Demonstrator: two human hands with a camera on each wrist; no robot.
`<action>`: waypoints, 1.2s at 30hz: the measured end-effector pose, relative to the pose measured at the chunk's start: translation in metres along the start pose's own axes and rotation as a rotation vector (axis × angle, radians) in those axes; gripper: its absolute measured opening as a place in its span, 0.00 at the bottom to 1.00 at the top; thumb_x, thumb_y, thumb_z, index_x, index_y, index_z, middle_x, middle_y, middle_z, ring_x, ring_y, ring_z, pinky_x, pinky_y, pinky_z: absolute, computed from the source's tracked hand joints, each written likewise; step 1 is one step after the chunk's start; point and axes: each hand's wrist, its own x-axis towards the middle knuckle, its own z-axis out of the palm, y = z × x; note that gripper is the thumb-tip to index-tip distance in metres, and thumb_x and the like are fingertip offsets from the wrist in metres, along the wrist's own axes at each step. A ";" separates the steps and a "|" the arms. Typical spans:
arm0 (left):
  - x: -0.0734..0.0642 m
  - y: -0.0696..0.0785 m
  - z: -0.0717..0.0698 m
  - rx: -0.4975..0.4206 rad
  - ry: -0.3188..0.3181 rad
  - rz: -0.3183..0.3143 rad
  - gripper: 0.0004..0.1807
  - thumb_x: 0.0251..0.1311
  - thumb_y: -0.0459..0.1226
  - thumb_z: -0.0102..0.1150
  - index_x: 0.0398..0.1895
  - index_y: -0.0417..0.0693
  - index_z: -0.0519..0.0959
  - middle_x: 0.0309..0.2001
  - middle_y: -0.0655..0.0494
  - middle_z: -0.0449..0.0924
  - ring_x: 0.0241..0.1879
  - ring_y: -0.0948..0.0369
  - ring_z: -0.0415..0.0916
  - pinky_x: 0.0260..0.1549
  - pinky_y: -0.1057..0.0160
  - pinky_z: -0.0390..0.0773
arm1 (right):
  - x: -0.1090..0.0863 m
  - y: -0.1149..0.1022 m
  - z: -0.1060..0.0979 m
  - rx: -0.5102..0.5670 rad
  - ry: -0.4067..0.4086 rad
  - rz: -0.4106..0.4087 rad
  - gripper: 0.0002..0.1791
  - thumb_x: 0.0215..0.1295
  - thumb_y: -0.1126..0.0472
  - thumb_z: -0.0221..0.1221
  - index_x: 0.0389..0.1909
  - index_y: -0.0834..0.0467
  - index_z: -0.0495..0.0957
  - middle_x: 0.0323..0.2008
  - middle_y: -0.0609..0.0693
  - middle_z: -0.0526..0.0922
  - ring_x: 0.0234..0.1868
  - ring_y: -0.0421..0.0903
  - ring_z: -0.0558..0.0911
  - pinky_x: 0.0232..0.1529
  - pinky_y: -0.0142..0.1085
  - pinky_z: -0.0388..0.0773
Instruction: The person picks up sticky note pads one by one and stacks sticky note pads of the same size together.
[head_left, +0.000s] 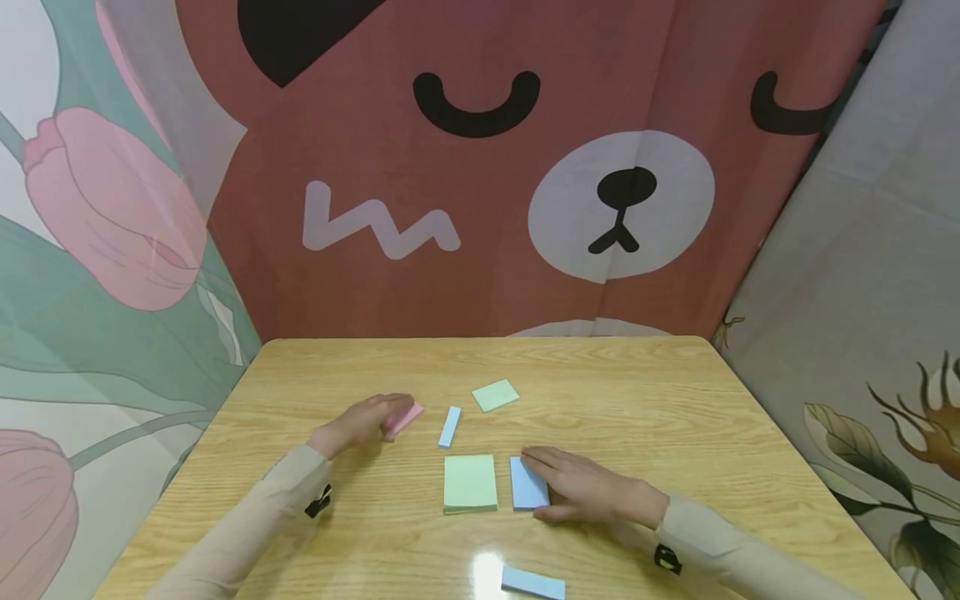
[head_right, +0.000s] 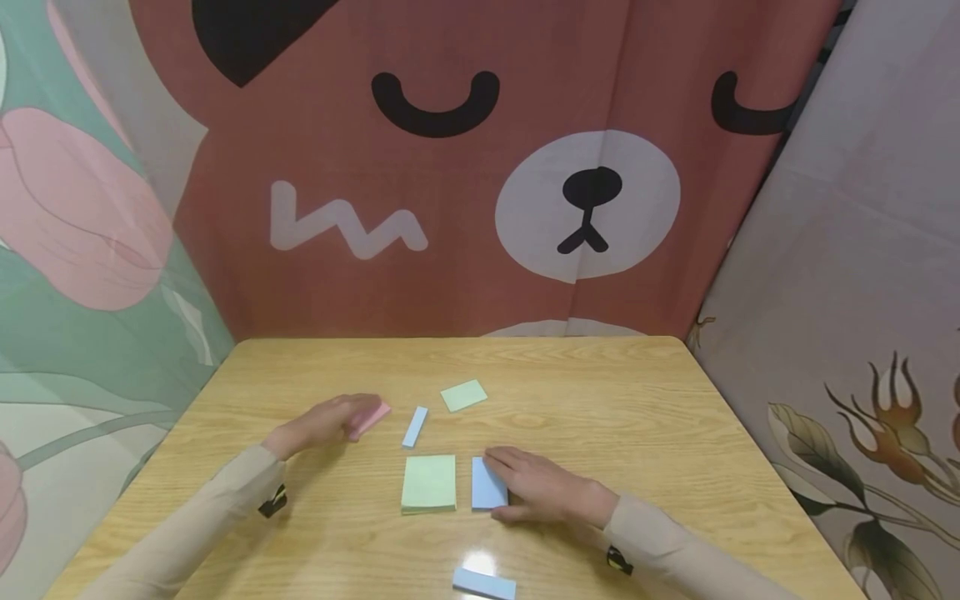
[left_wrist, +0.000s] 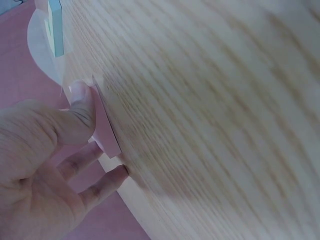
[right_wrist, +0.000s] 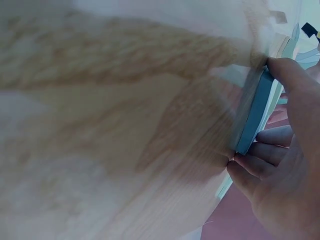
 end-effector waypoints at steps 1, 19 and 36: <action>0.000 0.000 0.000 0.001 -0.001 -0.003 0.36 0.55 0.26 0.67 0.68 0.31 0.66 0.67 0.33 0.65 0.64 0.36 0.64 0.62 0.38 0.64 | -0.001 0.000 0.000 0.002 0.001 0.000 0.44 0.71 0.39 0.54 0.73 0.68 0.58 0.72 0.62 0.60 0.71 0.56 0.62 0.67 0.50 0.64; 0.001 0.001 0.001 0.023 0.018 0.010 0.35 0.52 0.22 0.67 0.66 0.30 0.68 0.66 0.34 0.67 0.63 0.37 0.66 0.62 0.40 0.66 | -0.014 0.008 0.002 0.016 0.028 0.064 0.48 0.69 0.34 0.52 0.73 0.69 0.57 0.72 0.65 0.60 0.71 0.60 0.62 0.67 0.54 0.62; 0.004 -0.001 -0.004 -0.065 -0.011 0.021 0.37 0.49 0.21 0.67 0.66 0.29 0.68 0.66 0.33 0.68 0.63 0.37 0.66 0.64 0.40 0.63 | -0.014 0.013 0.003 0.095 0.010 0.101 0.51 0.66 0.33 0.55 0.73 0.70 0.57 0.73 0.63 0.57 0.72 0.58 0.59 0.69 0.52 0.59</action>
